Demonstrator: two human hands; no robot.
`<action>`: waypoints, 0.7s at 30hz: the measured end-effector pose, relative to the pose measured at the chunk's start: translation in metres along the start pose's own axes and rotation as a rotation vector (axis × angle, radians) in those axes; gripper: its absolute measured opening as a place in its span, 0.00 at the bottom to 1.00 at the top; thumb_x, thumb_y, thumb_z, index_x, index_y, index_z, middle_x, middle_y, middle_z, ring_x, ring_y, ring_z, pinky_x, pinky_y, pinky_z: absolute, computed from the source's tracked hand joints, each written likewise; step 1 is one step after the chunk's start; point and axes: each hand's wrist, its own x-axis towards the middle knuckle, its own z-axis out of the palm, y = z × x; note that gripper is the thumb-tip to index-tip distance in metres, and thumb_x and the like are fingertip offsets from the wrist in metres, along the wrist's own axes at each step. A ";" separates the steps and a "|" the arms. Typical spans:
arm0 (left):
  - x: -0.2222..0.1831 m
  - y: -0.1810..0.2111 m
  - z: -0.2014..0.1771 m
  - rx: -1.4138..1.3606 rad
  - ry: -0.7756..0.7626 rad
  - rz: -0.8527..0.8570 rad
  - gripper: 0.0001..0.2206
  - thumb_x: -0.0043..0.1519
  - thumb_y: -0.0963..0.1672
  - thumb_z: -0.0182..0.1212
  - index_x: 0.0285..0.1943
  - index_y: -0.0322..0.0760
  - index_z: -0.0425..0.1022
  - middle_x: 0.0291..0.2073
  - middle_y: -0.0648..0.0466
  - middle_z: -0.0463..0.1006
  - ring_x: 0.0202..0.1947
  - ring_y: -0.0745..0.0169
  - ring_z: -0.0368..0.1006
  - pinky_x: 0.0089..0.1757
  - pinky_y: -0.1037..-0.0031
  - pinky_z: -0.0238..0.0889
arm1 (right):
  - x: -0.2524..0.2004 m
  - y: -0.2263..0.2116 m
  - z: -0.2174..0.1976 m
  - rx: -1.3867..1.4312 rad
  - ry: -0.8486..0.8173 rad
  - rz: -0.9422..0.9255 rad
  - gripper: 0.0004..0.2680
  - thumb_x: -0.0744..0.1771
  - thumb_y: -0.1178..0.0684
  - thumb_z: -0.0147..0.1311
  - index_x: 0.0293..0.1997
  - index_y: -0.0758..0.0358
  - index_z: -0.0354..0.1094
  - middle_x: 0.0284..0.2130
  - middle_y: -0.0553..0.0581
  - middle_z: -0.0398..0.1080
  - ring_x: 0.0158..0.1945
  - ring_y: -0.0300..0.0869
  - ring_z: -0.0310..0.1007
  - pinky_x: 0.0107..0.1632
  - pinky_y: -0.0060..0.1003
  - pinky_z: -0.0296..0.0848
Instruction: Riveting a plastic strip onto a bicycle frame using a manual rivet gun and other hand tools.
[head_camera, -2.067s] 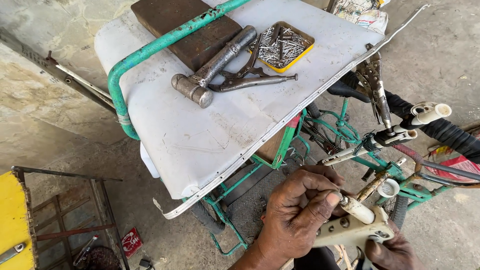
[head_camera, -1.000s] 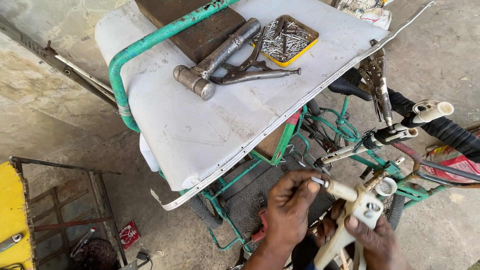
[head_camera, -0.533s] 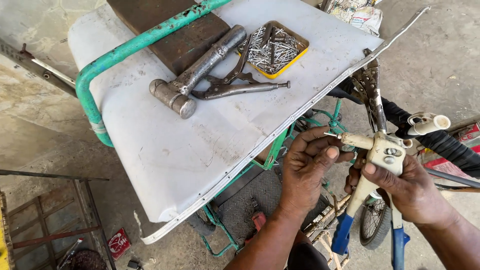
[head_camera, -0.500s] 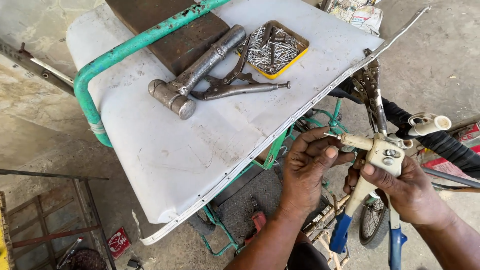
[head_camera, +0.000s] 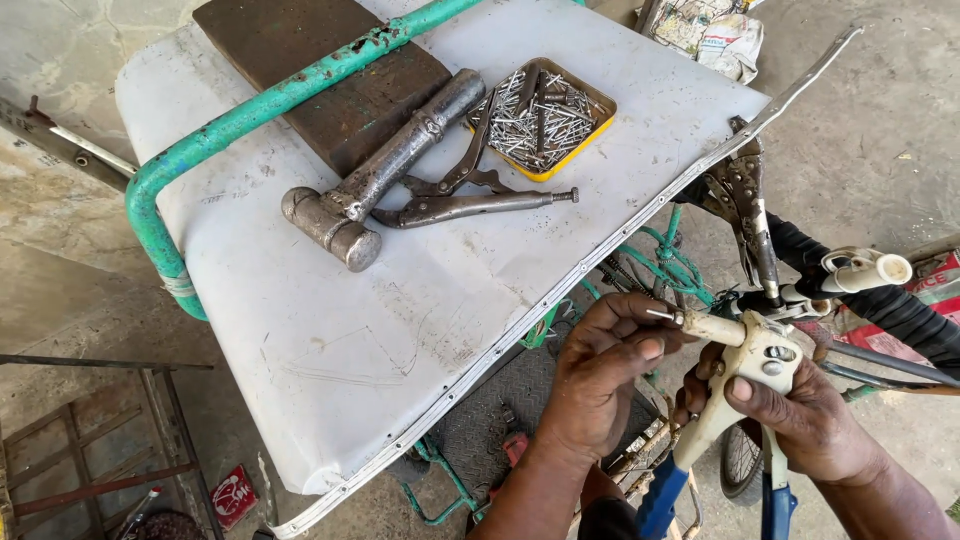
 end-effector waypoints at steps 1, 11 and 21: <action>-0.002 0.002 0.001 -0.099 -0.019 -0.037 0.15 0.60 0.41 0.66 0.55 0.32 0.75 0.46 0.48 0.83 0.50 0.56 0.80 0.55 0.66 0.71 | -0.002 0.006 -0.005 0.021 -0.004 0.038 0.14 0.65 0.60 0.58 0.54 0.77 0.71 0.40 0.73 0.82 0.43 0.62 0.83 0.51 0.55 0.80; -0.038 0.045 0.022 0.950 -0.078 0.431 0.17 0.70 0.38 0.53 0.68 0.38 0.63 0.51 0.47 0.78 0.52 0.52 0.79 0.47 0.62 0.79 | -0.022 0.006 0.017 0.169 -0.265 -0.066 0.22 0.64 0.54 0.65 0.63 0.78 0.69 0.53 0.78 0.80 0.56 0.67 0.82 0.62 0.60 0.74; -0.060 0.050 0.035 1.316 0.076 0.708 0.17 0.69 0.40 0.53 0.67 0.31 0.68 0.57 0.42 0.79 0.52 0.44 0.80 0.57 0.50 0.67 | -0.040 0.006 0.007 -0.269 -0.113 -0.080 0.19 0.61 0.51 0.66 0.55 0.71 0.77 0.44 0.62 0.86 0.46 0.48 0.83 0.50 0.42 0.78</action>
